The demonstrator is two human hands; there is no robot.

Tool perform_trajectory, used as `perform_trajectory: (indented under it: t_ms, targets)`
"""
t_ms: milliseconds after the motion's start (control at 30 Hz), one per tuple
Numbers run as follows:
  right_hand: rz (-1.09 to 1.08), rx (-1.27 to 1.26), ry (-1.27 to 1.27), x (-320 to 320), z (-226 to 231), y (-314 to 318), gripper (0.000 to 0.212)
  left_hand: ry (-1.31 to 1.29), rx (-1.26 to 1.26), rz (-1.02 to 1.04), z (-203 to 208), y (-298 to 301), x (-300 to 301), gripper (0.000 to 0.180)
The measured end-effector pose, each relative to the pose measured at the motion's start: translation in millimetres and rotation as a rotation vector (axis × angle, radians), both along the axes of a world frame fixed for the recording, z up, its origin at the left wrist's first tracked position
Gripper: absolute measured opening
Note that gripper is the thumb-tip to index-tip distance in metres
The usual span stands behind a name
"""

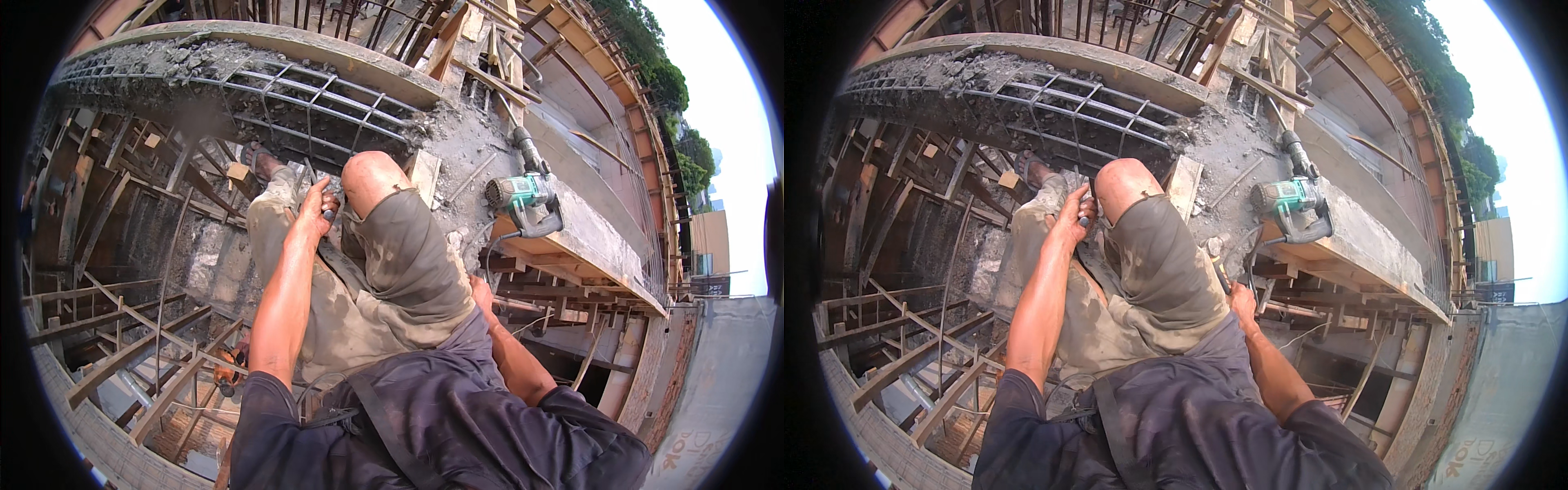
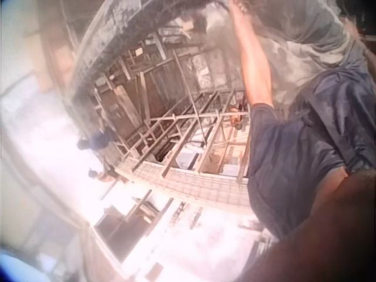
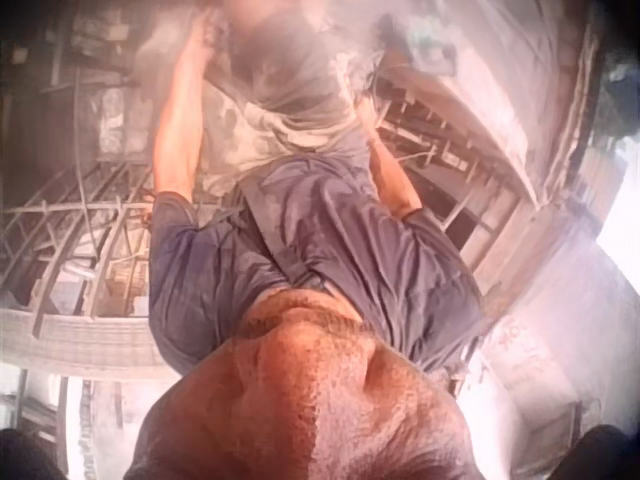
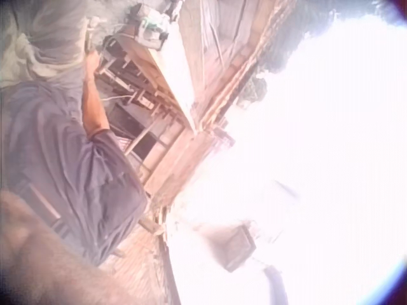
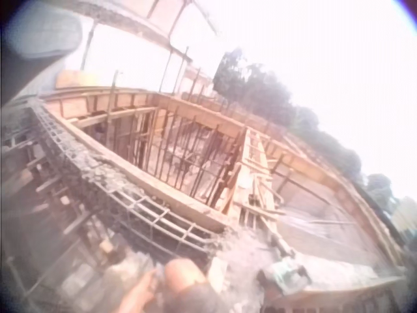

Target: The person strikes a metal chisel with a hammer to break apart concrete from a beam while sitting on a construction structure.

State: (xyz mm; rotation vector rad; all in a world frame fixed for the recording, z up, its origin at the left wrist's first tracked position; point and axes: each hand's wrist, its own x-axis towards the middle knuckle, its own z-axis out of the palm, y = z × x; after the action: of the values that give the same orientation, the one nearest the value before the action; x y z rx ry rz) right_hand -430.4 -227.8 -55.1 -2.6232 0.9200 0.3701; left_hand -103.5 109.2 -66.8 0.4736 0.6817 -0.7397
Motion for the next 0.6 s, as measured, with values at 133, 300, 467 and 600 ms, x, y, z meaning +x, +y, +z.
perform_trajectory:
  t_ms: [133,300,467,600]
  targets:
    - [0.02,-0.008,-0.023,-1.1,6.3,3.2,0.046,0.053,-0.005,-0.003,-1.3,0.6,-6.4,0.038]
    - [0.043,0.012,-0.258,-8.0,16.4,11.4,0.038,0.048,-0.092,-0.05,-8.5,2.3,-3.9,0.037]
    - [0.123,0.125,-0.396,0.4,22.3,21.4,0.038,0.042,-0.118,-0.044,6.1,-3.4,-13.0,0.04]
    - [0.105,0.092,-0.357,16.4,22.6,29.0,0.037,0.003,-0.116,0.014,10.3,3.5,-18.3,0.044]
